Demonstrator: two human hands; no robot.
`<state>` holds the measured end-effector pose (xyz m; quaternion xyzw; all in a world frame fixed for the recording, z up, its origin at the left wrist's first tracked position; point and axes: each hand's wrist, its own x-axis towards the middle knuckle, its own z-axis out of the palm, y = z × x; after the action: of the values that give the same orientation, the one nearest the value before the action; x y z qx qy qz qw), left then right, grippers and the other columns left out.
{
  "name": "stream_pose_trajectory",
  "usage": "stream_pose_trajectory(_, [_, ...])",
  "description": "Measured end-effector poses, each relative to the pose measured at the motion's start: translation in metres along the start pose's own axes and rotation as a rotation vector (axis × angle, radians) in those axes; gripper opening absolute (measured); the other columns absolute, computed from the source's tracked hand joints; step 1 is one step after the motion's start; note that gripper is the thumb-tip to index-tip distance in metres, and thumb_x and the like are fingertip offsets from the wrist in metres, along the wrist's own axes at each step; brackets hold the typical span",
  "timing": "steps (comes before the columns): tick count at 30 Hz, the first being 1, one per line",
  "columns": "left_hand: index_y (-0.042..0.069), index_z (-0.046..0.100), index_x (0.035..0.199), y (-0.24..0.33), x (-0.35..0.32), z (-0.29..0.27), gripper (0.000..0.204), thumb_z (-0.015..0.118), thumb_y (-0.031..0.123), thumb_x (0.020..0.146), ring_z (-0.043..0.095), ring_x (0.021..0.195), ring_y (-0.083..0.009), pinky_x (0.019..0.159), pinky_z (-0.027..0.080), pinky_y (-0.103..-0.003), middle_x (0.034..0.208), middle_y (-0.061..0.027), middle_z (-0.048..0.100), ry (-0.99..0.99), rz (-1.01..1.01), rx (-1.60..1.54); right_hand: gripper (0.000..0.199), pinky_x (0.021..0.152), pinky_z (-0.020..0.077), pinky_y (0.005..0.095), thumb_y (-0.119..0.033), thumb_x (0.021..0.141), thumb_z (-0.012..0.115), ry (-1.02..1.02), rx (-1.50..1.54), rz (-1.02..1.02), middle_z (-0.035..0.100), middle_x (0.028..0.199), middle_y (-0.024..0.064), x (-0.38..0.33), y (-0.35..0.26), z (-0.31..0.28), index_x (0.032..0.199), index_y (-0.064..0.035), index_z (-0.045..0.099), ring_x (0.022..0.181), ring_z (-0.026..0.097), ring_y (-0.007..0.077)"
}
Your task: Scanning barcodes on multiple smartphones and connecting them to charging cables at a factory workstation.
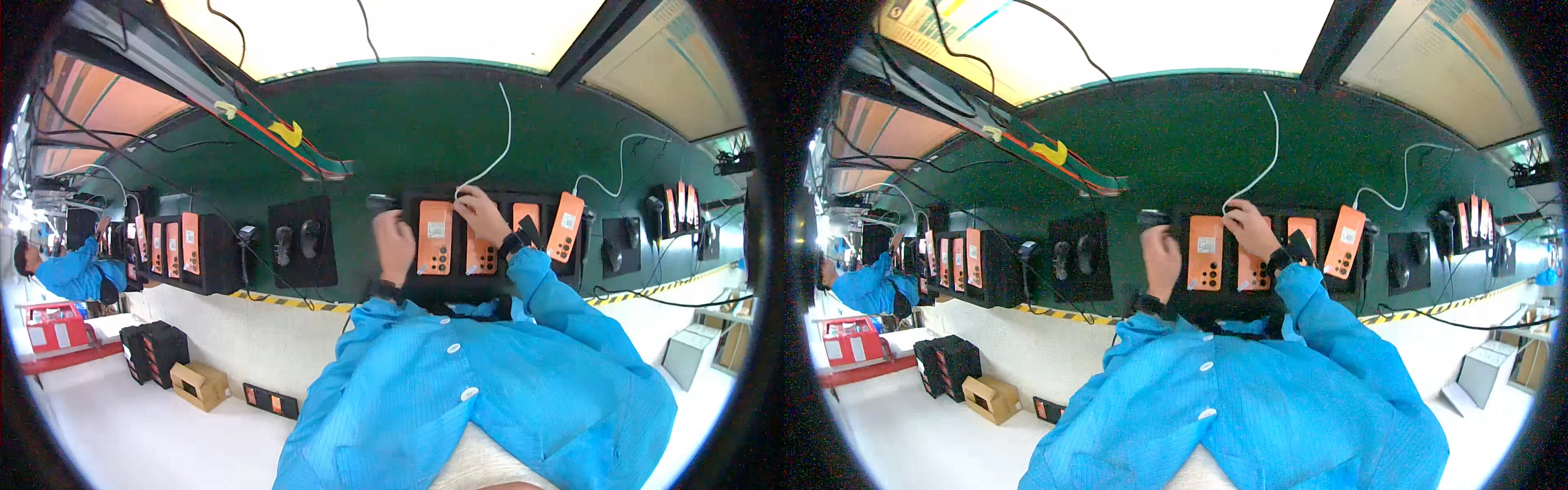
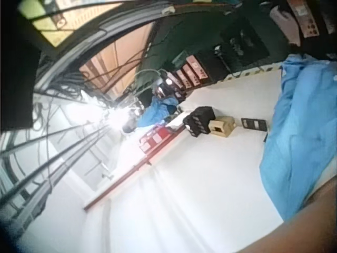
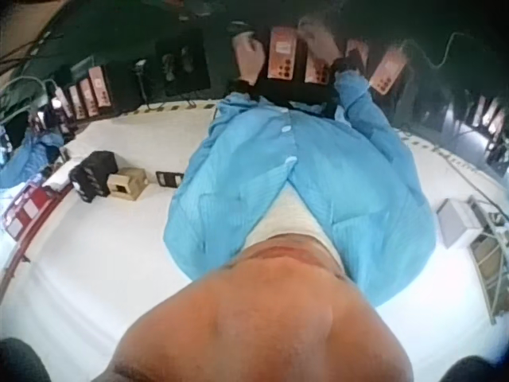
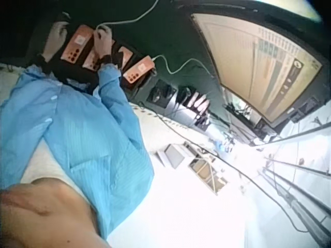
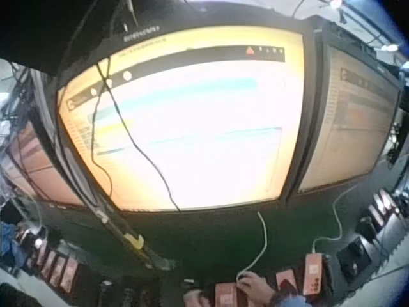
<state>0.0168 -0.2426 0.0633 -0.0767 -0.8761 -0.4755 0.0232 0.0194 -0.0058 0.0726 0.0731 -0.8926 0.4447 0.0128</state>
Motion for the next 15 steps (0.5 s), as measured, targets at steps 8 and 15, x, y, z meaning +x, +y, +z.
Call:
stream_pose_trajectory(8, [-0.008, 0.033, 0.131, 0.026, -0.027, 0.047, 0.061, 0.059, 0.013, 0.080, 0.042, 0.117, -0.0418, 0.102, 0.034, -0.044, 0.134, -0.0304, 0.035, -0.083, 0.119, 0.356, 0.021, 0.072, 0.0491, 0.0271, -0.011, 0.084, 0.066, 0.045, 0.291, 0.294, 0.067, 0.088, 0.0077, -0.013, -0.015, -0.019, 0.101, 0.0007, 0.066, 0.080, 0.061, 0.0134])
stream_pose_trajectory(15, [-0.004, 0.044, 0.125, 0.024, -0.002, 0.035, 0.056, 0.065, 0.001, 0.074, 0.061, 0.090, -0.0224, 0.081, 0.048, -0.030, 0.101, -0.0125, 0.060, -0.146, -0.249, -0.393, 0.021, 0.072, 0.0490, 0.0235, -0.009, 0.085, 0.066, -0.069, 0.621, 0.352, 0.066, 0.086, 0.0049, 0.010, -0.045, -0.027, 0.099, 0.0054, 0.064, 0.081, 0.060, 0.0091])
